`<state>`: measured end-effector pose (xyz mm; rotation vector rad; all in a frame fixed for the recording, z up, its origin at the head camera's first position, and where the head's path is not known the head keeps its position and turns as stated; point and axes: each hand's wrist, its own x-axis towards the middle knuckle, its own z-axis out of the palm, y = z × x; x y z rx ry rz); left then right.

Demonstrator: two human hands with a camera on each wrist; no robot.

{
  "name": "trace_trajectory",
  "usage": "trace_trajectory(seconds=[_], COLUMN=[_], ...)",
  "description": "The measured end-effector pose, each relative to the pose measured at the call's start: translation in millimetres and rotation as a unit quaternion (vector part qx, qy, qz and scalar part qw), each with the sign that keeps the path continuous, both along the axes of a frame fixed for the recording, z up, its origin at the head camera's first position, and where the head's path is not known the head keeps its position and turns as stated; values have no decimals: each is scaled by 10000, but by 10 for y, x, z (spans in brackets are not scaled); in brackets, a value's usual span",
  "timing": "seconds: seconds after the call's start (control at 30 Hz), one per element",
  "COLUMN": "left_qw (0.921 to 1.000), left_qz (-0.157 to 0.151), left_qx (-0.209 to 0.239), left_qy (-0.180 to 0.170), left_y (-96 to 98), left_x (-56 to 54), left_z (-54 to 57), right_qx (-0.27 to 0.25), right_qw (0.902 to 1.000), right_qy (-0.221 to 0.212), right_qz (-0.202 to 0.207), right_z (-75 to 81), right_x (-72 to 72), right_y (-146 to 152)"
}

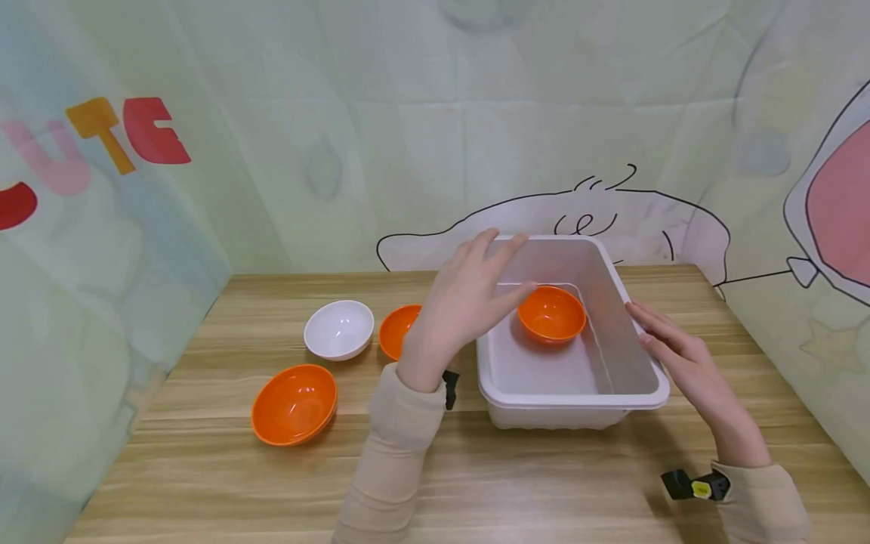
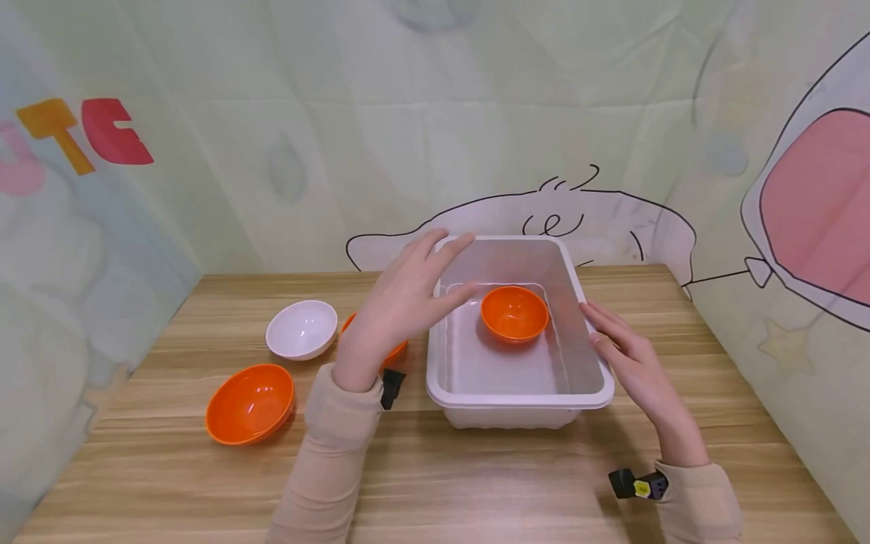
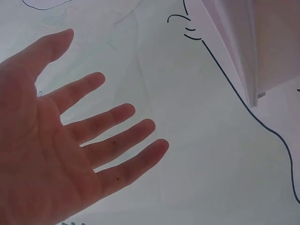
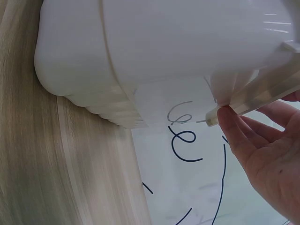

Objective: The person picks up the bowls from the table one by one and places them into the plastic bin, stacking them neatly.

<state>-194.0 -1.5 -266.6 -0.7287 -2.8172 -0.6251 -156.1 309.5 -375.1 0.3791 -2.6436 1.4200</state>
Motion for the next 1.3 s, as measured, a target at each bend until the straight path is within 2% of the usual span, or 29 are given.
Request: trace_trajectory(seconds=[0.3,0.63,1.17,1.3], left_qw=[9996,9982,9953,9953], left_qz=[221,465,725,787], left_qx=[113,216,176,171], left_qy=[-159,-310,-615,-538], left_y=[-122,-273,-440,-500], left_x=[23,-8,-101,-138], left_z=[-116,-234,-546,-649], right_qx=[-23,12,20,37], right_qw=[10000,10000,9998,9998], right_qy=[-28,-46,-190,-183], right_qz=[-1,9,-26,-26], right_z=[1,13,-19,-22], right_x=[4,3,6,0], right_y=[2,-13,14,15])
